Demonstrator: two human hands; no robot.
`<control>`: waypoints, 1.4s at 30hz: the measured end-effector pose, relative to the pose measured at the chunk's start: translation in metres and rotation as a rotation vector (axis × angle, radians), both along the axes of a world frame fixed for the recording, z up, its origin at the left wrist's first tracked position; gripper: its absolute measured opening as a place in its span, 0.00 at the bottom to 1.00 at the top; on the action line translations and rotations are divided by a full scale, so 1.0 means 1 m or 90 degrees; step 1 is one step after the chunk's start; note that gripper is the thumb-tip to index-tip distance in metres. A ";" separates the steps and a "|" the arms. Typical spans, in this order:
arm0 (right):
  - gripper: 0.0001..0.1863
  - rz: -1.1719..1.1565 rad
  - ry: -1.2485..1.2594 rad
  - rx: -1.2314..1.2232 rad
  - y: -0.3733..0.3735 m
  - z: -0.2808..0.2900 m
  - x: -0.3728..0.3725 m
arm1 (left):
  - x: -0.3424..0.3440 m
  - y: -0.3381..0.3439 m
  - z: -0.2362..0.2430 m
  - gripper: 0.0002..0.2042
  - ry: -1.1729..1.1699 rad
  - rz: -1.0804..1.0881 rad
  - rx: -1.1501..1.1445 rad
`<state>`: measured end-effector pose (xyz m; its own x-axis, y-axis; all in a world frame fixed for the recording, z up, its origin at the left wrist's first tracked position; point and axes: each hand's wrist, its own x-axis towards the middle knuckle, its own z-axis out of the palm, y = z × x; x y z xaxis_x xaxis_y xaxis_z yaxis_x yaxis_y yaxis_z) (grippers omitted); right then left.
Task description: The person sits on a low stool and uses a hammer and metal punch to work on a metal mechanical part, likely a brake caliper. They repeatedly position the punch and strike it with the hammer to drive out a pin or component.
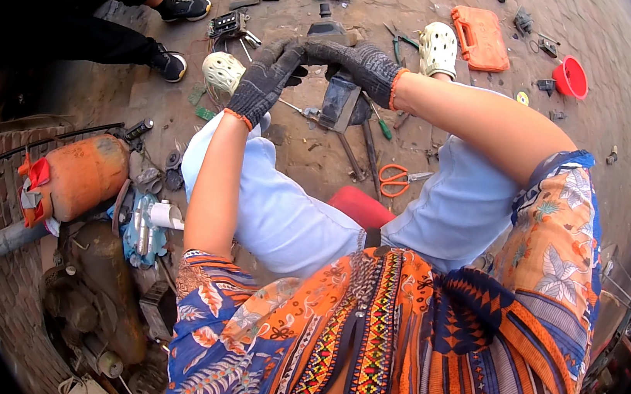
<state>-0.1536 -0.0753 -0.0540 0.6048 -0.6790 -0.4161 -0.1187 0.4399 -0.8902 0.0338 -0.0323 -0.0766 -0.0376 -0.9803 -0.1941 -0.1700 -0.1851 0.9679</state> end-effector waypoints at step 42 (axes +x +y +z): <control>0.31 -0.139 0.391 0.033 0.053 -0.309 0.095 | -0.033 0.060 0.037 0.19 -0.638 -0.528 0.142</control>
<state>-0.0584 -0.0224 -0.3632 0.0971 -0.7295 -0.6770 -0.5021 0.5514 -0.6662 0.0010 0.0282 -0.0393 -0.3542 -0.6795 -0.6425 -0.9299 0.1828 0.3193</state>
